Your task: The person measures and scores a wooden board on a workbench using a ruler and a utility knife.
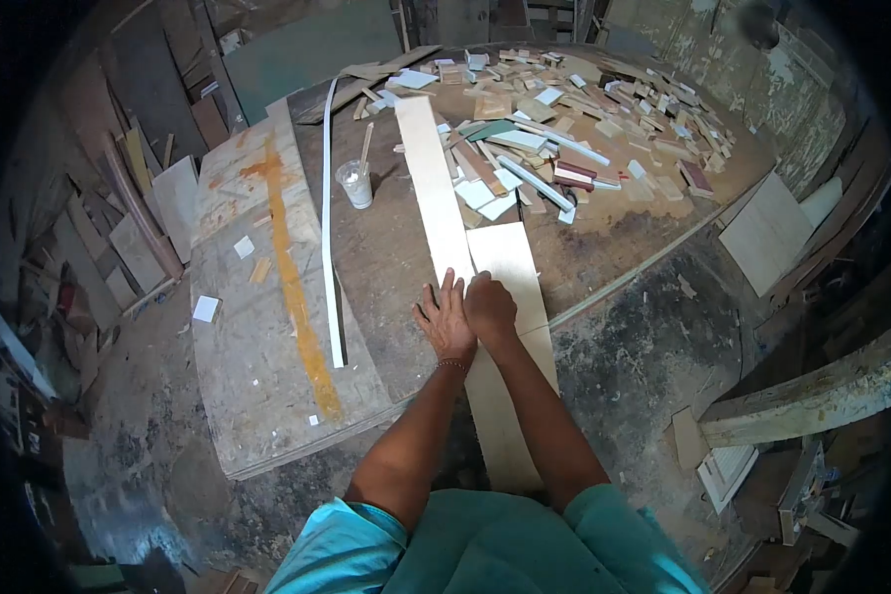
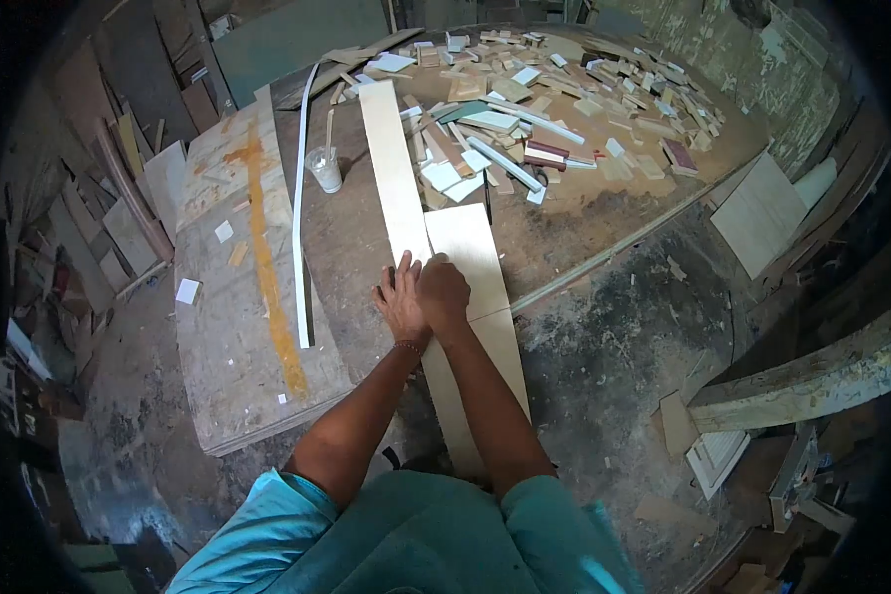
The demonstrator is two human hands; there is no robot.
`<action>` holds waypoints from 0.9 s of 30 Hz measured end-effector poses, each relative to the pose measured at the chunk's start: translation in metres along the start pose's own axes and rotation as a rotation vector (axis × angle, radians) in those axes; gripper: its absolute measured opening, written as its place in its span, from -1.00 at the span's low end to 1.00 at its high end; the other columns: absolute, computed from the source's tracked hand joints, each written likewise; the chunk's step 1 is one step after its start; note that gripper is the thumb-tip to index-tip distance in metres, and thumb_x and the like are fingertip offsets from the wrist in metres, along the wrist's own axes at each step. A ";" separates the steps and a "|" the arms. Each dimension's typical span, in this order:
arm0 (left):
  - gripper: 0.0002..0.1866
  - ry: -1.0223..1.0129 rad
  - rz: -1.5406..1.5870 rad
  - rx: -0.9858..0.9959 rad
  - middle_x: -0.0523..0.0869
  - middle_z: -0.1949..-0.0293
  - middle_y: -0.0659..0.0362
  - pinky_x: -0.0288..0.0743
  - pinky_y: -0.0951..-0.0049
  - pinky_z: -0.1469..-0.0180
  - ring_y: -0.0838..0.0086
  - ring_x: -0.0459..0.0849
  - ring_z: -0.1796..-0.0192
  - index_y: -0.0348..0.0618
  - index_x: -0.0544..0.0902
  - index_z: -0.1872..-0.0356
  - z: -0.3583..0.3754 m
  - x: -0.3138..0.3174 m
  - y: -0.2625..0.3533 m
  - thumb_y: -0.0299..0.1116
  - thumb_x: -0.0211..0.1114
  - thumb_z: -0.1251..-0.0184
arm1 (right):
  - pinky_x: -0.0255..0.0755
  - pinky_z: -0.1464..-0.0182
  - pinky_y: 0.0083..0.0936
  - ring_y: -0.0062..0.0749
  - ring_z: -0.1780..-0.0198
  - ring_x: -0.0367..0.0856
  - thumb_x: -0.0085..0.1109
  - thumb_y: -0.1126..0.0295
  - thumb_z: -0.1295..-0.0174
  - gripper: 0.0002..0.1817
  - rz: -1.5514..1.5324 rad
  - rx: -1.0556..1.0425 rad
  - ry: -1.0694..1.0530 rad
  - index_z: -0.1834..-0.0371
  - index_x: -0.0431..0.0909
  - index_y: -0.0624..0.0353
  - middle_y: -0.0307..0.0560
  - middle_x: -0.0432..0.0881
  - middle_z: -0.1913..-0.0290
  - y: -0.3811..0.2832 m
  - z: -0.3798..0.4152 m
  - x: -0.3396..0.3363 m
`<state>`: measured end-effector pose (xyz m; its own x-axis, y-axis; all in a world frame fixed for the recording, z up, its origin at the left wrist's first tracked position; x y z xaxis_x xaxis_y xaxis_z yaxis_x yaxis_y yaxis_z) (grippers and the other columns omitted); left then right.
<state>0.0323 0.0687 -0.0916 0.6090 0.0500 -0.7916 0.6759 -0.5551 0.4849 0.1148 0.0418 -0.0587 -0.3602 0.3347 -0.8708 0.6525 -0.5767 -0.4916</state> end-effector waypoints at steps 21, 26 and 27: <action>-0.63 -0.037 -0.127 -0.011 0.12 -0.29 0.41 -0.34 -0.19 -0.25 0.13 -0.02 -0.34 0.03 0.36 -0.09 -0.002 0.008 -0.004 -0.33 -0.10 -0.23 | 0.49 0.39 -0.23 -0.01 0.40 0.60 -0.17 0.30 -0.17 -0.75 0.118 0.094 -0.068 0.36 0.37 0.31 0.15 0.57 0.47 0.020 0.063 -0.004; -0.62 -0.032 -0.052 -0.018 0.13 -0.29 0.38 -0.36 -0.17 -0.26 0.13 -0.02 -0.34 0.03 0.34 -0.10 -0.001 0.003 0.000 -0.33 -0.08 -0.22 | 0.45 0.29 -0.14 0.08 0.31 0.57 -0.21 0.31 -0.17 -0.73 -0.030 0.044 0.000 0.32 0.38 0.32 0.28 0.55 0.41 0.017 0.015 0.005; -0.62 -0.030 -0.040 -0.018 0.13 -0.29 0.37 -0.36 -0.17 -0.26 0.13 -0.02 -0.34 0.03 0.33 -0.10 -0.001 0.000 0.002 -0.33 -0.08 -0.22 | 0.46 0.30 -0.15 0.08 0.32 0.57 -0.21 0.31 -0.17 -0.73 -0.044 0.036 0.013 0.32 0.38 0.32 0.28 0.55 0.41 0.010 0.008 0.004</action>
Point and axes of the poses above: each hand's wrist, its own z-axis away from the middle knuckle, its own x-axis out of the palm, y = z × x, the point moved 7 cm from there along -z, towards the middle knuckle
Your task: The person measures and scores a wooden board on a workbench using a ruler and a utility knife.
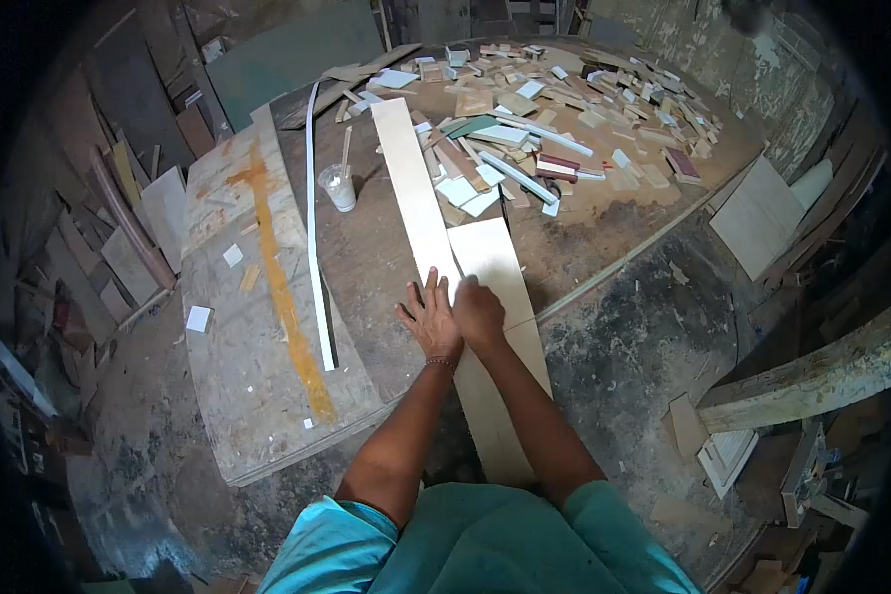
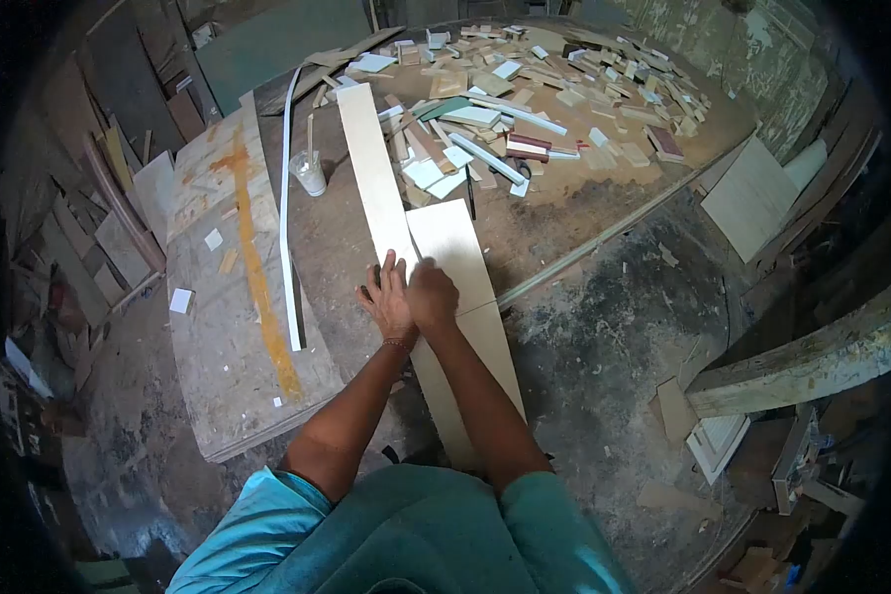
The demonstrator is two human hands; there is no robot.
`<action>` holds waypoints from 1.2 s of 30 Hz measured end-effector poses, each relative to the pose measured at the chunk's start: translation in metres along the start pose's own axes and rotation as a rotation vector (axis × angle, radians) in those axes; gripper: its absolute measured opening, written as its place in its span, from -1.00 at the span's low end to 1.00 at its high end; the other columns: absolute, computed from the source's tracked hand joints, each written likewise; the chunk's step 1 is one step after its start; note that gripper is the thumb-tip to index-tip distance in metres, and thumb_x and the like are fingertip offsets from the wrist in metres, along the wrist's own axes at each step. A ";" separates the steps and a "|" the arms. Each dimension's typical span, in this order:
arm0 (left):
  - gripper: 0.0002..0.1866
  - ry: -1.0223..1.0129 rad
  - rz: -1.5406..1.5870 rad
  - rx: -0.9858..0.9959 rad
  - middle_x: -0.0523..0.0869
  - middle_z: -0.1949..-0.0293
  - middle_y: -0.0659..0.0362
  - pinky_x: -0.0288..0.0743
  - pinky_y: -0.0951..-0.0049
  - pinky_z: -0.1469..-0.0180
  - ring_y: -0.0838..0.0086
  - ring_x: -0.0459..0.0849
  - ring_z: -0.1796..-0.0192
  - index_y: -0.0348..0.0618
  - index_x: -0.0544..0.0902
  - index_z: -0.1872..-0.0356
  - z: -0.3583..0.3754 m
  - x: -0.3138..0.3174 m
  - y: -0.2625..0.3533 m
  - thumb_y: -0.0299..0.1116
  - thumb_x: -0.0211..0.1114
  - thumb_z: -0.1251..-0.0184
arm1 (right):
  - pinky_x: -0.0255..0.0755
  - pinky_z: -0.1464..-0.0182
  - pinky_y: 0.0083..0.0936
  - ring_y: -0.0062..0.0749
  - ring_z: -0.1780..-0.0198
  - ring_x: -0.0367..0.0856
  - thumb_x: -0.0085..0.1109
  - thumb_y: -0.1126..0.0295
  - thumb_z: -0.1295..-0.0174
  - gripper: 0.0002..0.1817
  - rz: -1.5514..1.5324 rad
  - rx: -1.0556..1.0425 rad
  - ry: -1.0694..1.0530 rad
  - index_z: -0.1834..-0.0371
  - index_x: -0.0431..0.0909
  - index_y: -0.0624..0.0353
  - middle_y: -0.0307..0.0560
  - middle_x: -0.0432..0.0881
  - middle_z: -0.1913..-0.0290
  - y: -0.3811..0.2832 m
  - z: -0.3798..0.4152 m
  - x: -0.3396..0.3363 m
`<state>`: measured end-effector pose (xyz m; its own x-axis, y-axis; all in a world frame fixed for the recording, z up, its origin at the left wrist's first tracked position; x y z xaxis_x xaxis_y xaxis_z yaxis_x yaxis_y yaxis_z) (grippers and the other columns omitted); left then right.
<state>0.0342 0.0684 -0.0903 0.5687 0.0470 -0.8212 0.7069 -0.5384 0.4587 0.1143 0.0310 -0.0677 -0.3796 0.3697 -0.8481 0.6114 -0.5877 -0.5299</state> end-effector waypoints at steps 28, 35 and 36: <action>-0.65 0.050 -0.047 0.008 0.14 -0.29 0.37 -0.33 -0.17 -0.25 0.12 0.00 -0.33 0.01 0.38 -0.05 0.001 0.001 -0.002 -0.36 -0.12 -0.22 | 0.48 0.40 -0.21 -0.01 0.43 0.59 -0.13 0.33 -0.13 -0.77 0.076 -0.076 0.081 0.36 0.41 0.29 0.15 0.56 0.49 0.006 0.011 -0.001; -0.64 0.075 -0.041 0.055 0.13 -0.29 0.37 -0.34 -0.20 -0.24 0.11 0.00 -0.33 -0.04 0.37 -0.06 0.003 -0.003 0.001 -0.27 -0.10 -0.24 | 0.48 0.33 -0.24 -0.04 0.37 0.60 -0.11 0.29 -0.12 -0.76 0.070 -0.136 0.047 0.39 0.40 0.28 0.16 0.56 0.46 -0.019 -0.018 -0.012; -0.64 0.079 -0.027 0.039 0.14 -0.29 0.36 -0.34 -0.21 -0.23 0.10 0.01 -0.32 -0.04 0.37 -0.07 0.002 -0.006 0.001 -0.28 -0.09 -0.23 | 0.49 0.33 -0.24 -0.04 0.36 0.60 -0.12 0.29 -0.13 -0.76 0.092 -0.120 0.026 0.38 0.39 0.28 0.16 0.56 0.46 -0.018 -0.013 -0.013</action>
Point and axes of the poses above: each hand's wrist, its own z-axis away from the middle knuckle, its own x-axis out of the palm, y = z × x, the point moved 7 cm from there along -z, towards the middle knuckle
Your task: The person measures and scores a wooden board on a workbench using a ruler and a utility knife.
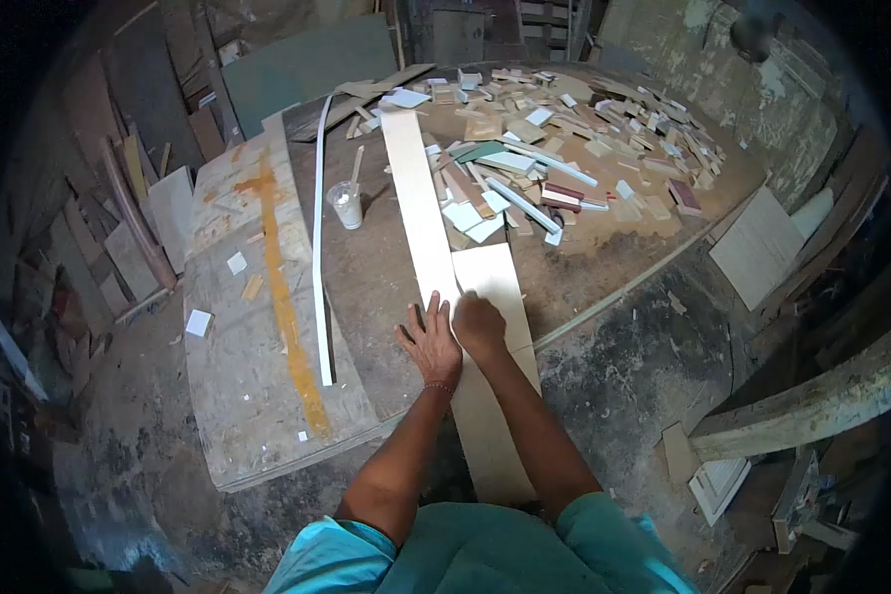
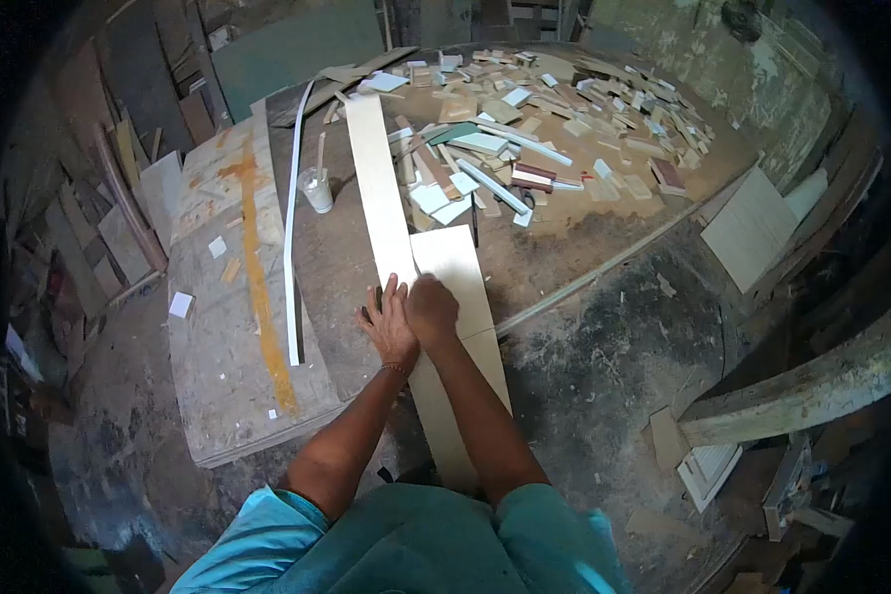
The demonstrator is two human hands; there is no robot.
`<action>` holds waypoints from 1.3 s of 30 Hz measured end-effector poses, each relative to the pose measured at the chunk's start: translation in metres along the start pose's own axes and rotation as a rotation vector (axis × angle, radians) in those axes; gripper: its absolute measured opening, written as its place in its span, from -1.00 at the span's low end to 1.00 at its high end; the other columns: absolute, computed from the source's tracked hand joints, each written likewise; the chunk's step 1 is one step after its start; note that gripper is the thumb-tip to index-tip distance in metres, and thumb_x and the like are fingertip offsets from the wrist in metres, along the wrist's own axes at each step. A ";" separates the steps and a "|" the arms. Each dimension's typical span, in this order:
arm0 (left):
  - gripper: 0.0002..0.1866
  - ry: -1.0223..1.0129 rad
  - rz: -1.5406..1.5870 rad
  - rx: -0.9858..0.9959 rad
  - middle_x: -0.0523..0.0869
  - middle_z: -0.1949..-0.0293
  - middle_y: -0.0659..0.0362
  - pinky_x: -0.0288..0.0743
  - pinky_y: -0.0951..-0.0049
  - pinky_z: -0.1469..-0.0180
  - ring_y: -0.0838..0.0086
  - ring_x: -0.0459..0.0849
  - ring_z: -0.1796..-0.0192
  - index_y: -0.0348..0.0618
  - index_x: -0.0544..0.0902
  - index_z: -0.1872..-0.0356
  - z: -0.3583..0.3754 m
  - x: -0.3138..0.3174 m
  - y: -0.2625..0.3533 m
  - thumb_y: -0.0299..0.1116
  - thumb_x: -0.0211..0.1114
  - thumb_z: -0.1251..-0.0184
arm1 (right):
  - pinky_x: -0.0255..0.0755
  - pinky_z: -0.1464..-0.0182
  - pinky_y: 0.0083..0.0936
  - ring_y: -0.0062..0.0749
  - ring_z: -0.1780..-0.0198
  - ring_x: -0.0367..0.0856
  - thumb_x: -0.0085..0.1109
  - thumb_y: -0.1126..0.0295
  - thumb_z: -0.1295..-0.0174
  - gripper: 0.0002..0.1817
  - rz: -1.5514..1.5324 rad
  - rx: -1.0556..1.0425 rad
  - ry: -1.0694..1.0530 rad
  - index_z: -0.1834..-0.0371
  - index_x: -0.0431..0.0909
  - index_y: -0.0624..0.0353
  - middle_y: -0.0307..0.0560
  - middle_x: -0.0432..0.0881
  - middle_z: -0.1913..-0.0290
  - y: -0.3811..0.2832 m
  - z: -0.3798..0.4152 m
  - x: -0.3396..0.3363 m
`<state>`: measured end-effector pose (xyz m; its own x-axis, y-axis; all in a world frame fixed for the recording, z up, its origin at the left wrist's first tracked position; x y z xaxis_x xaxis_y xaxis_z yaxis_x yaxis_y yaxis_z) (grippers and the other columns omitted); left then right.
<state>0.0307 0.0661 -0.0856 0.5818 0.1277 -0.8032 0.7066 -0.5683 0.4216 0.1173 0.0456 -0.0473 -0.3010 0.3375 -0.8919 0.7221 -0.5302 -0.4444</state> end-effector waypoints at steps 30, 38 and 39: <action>-0.62 -0.022 0.038 -0.054 0.15 -0.28 0.36 -0.35 -0.23 -0.23 0.11 0.00 -0.33 0.00 0.36 -0.08 -0.001 0.002 -0.003 -0.36 -0.03 -0.18 | 0.49 0.39 -0.25 -0.01 0.40 0.59 -0.18 0.29 -0.17 -0.75 0.041 0.004 0.023 0.35 0.38 0.30 0.14 0.56 0.47 0.012 0.036 0.009; -0.62 -0.010 0.014 -0.053 0.15 -0.28 0.36 -0.36 -0.22 -0.23 0.10 0.01 -0.32 0.01 0.36 -0.08 0.001 0.001 0.000 -0.36 -0.06 -0.20 | 0.46 0.37 -0.14 0.04 0.41 0.58 -0.22 0.28 -0.20 -0.74 -0.024 0.074 0.002 0.38 0.37 0.28 0.22 0.54 0.50 0.025 0.031 0.024; -0.62 -0.016 0.015 -0.045 0.14 -0.29 0.36 -0.37 -0.22 -0.23 0.10 0.00 -0.33 0.00 0.35 -0.09 0.000 0.002 0.000 -0.34 -0.06 -0.20 | 0.46 0.36 -0.13 0.04 0.40 0.58 -0.23 0.28 -0.20 -0.73 -0.035 0.034 0.031 0.39 0.38 0.29 0.22 0.54 0.50 0.020 0.016 0.026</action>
Point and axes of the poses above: each hand's wrist, its own z-axis away from the middle knuckle, its own x-axis out of the palm, y = z × x, the point moved 7 cm from there along -z, towards the middle knuckle
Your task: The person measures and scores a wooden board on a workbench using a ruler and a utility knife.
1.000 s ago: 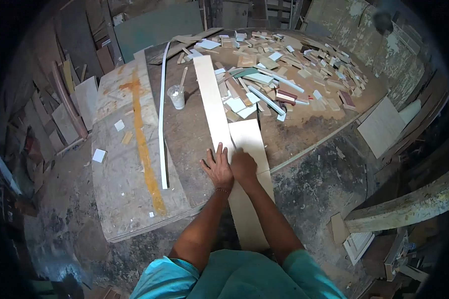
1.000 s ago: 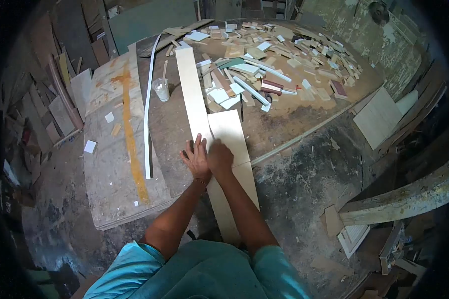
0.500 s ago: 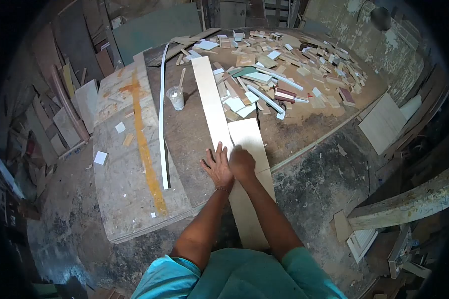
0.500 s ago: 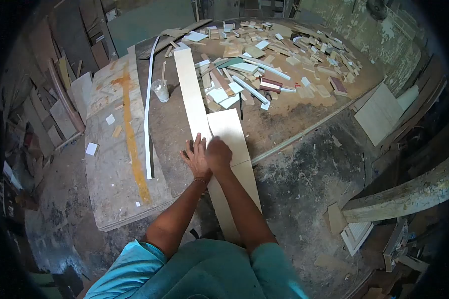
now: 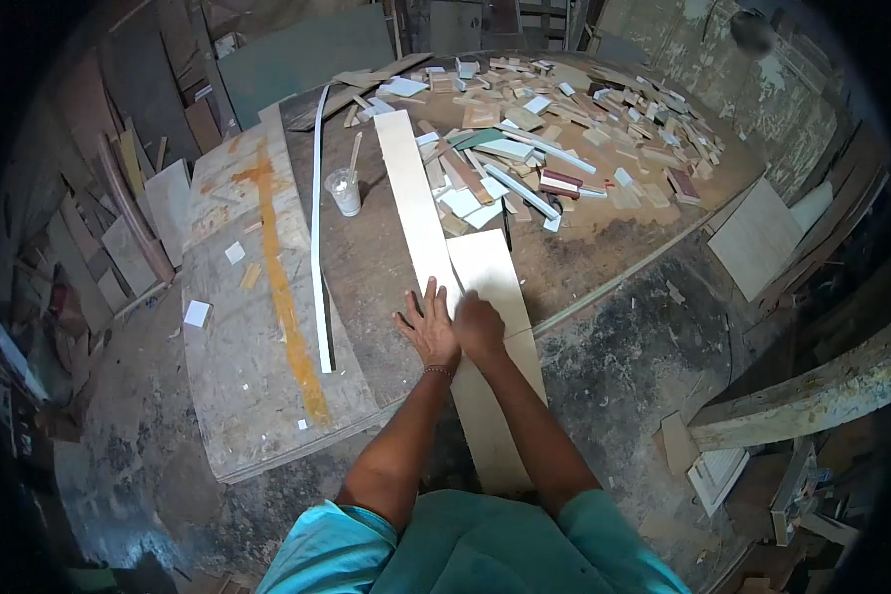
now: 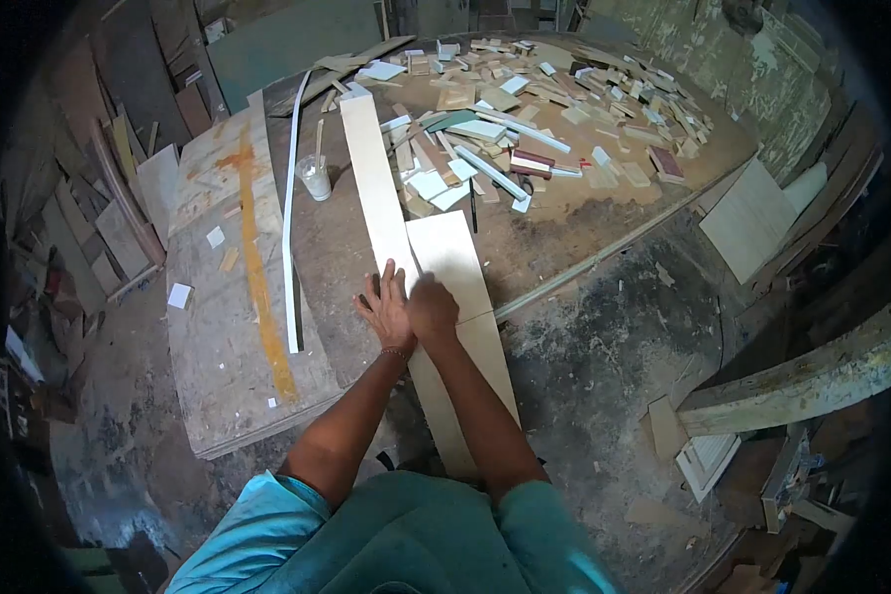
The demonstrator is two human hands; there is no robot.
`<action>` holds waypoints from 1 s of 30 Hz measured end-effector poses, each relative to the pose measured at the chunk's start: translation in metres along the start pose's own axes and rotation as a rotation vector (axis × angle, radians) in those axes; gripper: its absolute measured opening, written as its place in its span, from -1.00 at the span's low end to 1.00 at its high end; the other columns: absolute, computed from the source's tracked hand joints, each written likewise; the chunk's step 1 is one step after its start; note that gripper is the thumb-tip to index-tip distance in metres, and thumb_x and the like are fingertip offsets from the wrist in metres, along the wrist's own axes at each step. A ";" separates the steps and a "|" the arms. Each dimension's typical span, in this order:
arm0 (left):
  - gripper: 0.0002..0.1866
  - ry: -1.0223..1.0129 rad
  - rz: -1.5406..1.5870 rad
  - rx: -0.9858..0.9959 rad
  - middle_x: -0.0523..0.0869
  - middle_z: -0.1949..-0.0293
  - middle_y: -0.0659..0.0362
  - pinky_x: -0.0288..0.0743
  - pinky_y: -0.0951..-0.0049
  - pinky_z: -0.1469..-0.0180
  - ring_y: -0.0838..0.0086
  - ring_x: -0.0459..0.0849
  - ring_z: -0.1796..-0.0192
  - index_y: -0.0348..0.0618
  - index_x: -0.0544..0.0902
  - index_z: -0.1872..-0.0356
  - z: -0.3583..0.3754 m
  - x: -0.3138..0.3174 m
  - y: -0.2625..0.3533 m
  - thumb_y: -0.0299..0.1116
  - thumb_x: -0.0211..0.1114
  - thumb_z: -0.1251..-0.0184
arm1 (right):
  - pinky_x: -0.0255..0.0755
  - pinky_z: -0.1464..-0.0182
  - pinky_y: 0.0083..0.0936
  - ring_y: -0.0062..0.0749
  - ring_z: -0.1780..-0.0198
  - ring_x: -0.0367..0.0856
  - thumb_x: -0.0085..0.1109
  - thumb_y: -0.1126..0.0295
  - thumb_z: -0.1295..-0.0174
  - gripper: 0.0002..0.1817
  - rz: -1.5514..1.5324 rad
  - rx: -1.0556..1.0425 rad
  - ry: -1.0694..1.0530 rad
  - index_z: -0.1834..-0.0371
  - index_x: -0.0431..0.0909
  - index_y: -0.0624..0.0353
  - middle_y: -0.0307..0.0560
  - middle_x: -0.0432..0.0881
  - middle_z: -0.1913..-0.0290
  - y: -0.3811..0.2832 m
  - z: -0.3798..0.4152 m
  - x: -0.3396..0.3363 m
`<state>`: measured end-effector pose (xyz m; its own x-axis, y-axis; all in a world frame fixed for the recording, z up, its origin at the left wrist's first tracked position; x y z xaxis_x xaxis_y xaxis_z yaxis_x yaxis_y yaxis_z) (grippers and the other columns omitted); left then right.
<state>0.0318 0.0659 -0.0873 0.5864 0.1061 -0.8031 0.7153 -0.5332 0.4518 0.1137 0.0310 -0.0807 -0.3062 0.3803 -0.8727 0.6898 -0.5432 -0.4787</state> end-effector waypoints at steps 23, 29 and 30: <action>-0.61 0.038 0.004 0.028 0.12 -0.29 0.39 -0.32 -0.26 -0.21 0.08 0.02 -0.31 0.00 0.35 -0.08 0.000 0.010 -0.009 -0.34 -0.03 -0.17 | 0.45 0.32 -0.11 0.11 0.34 0.57 -0.17 0.28 -0.15 -0.72 0.075 0.071 -0.172 0.29 0.34 0.32 0.26 0.55 0.40 0.001 0.035 -0.015; -0.61 0.032 0.025 0.019 0.13 -0.28 0.37 -0.34 -0.26 -0.21 0.07 0.02 -0.31 -0.01 0.35 -0.07 0.000 0.006 -0.006 -0.36 -0.03 -0.17 | 0.46 0.32 -0.15 0.05 0.33 0.58 -0.19 0.28 -0.18 -0.73 -0.003 0.017 -0.063 0.32 0.36 0.30 0.20 0.56 0.41 -0.012 -0.016 -0.004; -0.62 0.036 0.034 0.016 0.14 -0.28 0.37 -0.35 -0.26 -0.21 0.07 0.03 -0.31 -0.01 0.36 -0.07 0.001 0.004 -0.005 -0.37 -0.04 -0.17 | 0.47 0.33 -0.17 0.02 0.34 0.59 -0.18 0.28 -0.18 -0.73 -0.015 -0.019 -0.031 0.34 0.37 0.30 0.17 0.57 0.42 -0.019 -0.022 -0.006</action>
<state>0.0298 0.0681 -0.0932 0.6234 0.1176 -0.7730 0.6890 -0.5500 0.4720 0.1172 0.0558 -0.0639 -0.3362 0.3644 -0.8684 0.6976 -0.5231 -0.4896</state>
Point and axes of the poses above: each hand's wrist, its own z-axis away from the middle knuckle, its own x-axis out of the palm, y = z × x, the point moved 7 cm from there along -z, towards the middle knuckle
